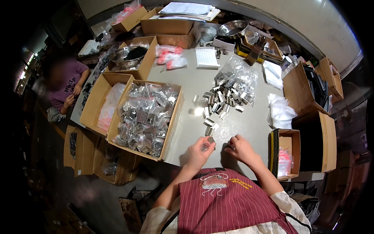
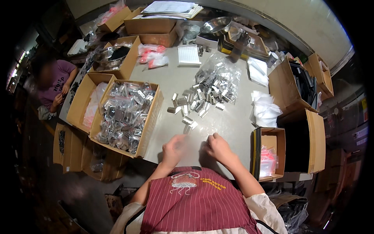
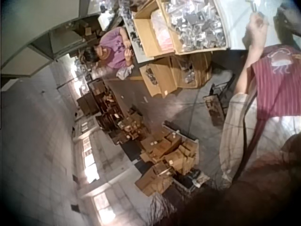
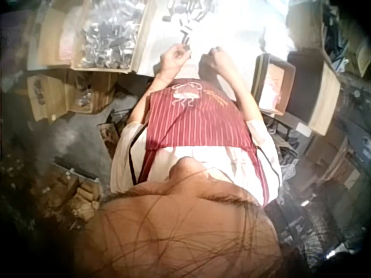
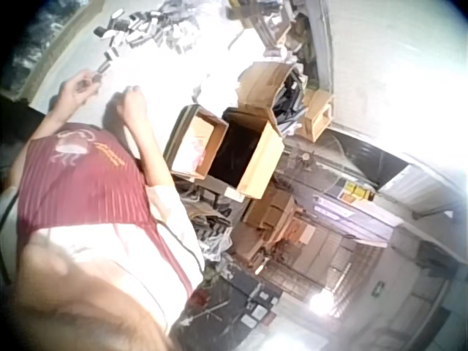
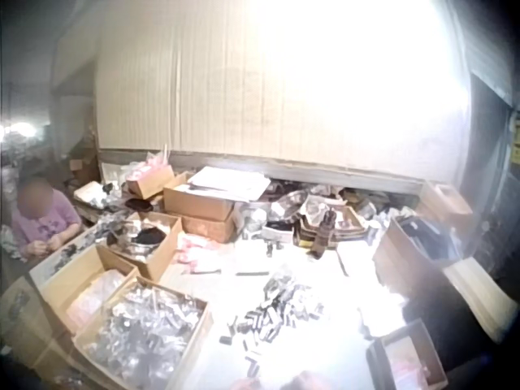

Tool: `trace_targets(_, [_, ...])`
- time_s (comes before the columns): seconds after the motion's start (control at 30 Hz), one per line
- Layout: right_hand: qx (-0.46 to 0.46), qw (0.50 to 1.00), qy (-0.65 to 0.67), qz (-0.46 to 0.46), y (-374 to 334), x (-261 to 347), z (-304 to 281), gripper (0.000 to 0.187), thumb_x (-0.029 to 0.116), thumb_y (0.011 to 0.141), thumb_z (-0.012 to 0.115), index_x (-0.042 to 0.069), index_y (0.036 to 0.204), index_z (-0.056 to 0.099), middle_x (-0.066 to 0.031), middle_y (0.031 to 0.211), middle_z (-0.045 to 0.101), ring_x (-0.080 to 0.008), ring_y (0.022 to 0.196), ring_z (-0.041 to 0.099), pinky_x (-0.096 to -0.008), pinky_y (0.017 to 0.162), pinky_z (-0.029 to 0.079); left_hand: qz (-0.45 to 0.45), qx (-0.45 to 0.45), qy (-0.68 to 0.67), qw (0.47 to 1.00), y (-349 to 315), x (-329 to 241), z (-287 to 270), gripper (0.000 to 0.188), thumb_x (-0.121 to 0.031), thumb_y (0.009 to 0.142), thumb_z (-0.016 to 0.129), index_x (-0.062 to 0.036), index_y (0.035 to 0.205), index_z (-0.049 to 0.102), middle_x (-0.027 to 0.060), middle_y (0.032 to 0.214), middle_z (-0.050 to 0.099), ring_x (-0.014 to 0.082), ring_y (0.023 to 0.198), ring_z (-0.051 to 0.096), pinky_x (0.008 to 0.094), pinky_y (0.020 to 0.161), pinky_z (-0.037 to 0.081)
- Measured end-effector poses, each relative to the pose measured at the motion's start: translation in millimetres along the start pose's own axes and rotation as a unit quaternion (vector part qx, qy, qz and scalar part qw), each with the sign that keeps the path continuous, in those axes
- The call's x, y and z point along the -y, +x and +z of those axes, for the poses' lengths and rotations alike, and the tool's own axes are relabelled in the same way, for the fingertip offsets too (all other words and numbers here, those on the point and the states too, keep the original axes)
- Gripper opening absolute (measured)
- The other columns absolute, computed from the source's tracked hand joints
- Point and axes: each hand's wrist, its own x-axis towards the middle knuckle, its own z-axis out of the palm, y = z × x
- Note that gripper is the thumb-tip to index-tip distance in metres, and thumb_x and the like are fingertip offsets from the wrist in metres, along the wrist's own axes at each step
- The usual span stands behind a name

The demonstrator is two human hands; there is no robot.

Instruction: The person picks small metallic rectangular parts from a pile on the table, places each into a small clear plastic bag, and sets the bagged part into a cardboard box. The person repeats this one-at-a-time handling throughout the clip.

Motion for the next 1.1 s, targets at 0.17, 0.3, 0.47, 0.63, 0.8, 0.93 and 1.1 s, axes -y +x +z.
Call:
trace_targets(0.17, [-0.003,0.956,0.28,0.081,2.6,-35.2,22.6,0.019,0.016,0.083,0.07,-0.002,0.088,0.065,-0.0135,0.081,0.065,-0.0272,0.076,0.063,-0.0342,0.071,0.051,0.054,-0.01,0.027,0.998,0.7,-7.9,1.7,0.026,-0.013,0.088,0.076,-0.0037,0.111,0.067,0.006,0.078,0.067,0.0168,0.068,0.067,0.0291,0.066,0.053])
trace_targets(0.3, [0.088,0.787,0.596,0.133,6.2,-7.8,-21.7,0.011,0.017,0.09,0.07,0.005,0.09,0.068,0.0018,0.083,0.064,-0.0071,0.076,0.057,-0.0252,0.075,0.047,0.105,0.011,0.055,0.993,-1.7,-16.6,-1.4,0.04,-0.01,0.085,0.078,-0.0055,0.122,0.063,0.0061,0.075,0.064,0.02,0.068,0.066,0.0304,0.066,0.053])
trace_targets(0.47, [0.084,0.774,0.614,0.132,9.2,18.1,-32.3,0.013,0.017,0.091,0.07,0.005,0.091,0.068,0.0007,0.085,0.065,-0.008,0.075,0.057,-0.0249,0.074,0.047,0.156,0.024,0.061,0.986,1.6,-20.5,2.3,0.05,-0.004,0.082,0.077,-0.0024,0.128,0.058,0.0077,0.077,0.063,0.0229,0.07,0.066,0.0326,0.068,0.053])
trace_targets(0.63, [0.094,0.786,0.599,0.121,16.7,21.5,-23.6,0.016,0.017,0.093,0.069,0.002,0.097,0.07,-0.0018,0.092,0.068,-0.0101,0.08,0.061,-0.0263,0.077,0.05,0.21,0.04,0.073,0.974,0.9,-17.5,-1.1,0.048,-0.002,0.083,0.076,-0.0002,0.127,0.058,0.0112,0.083,0.064,0.0249,0.073,0.066,0.0334,0.07,0.054])
trace_targets(0.8, [0.115,0.764,0.615,0.158,20.9,17.6,-15.0,0.02,0.018,0.094,0.069,-0.002,0.097,0.071,-0.0041,0.097,0.069,-0.014,0.089,0.066,-0.0303,0.085,0.053,0.227,0.052,0.101,0.967,1.2,-10.3,-1.5,0.046,-0.004,0.083,0.077,-0.0002,0.126,0.059,0.0132,0.089,0.066,0.0248,0.076,0.068,0.0319,0.071,0.054])
trace_targets(0.93, [0.121,0.854,0.499,0.085,35.9,3.0,-10.8,0.018,0.016,0.092,0.069,0.0,0.1,0.071,-0.0076,0.101,0.069,-0.0178,0.091,0.068,-0.0329,0.083,0.055,0.154,0.073,0.103,0.98,-1.0,7.4,-4.5,0.042,-0.012,0.085,0.079,-0.0004,0.121,0.062,0.0115,0.086,0.068,0.0218,0.073,0.068,0.031,0.07,0.054])
trace_targets(1.1, [-0.146,0.983,0.021,-0.114,71.9,5.3,20.6,0.019,0.013,0.083,0.071,0.002,0.099,0.068,-0.0142,0.1,0.064,-0.0309,0.086,0.066,-0.036,0.075,0.056,-0.025,0.0,0.028,0.999,-11.6,16.2,-10.8,0.031,-0.022,0.087,0.079,-0.0024,0.107,0.067,0.0071,0.076,0.069,0.0144,0.071,0.067,0.0295,0.067,0.053])
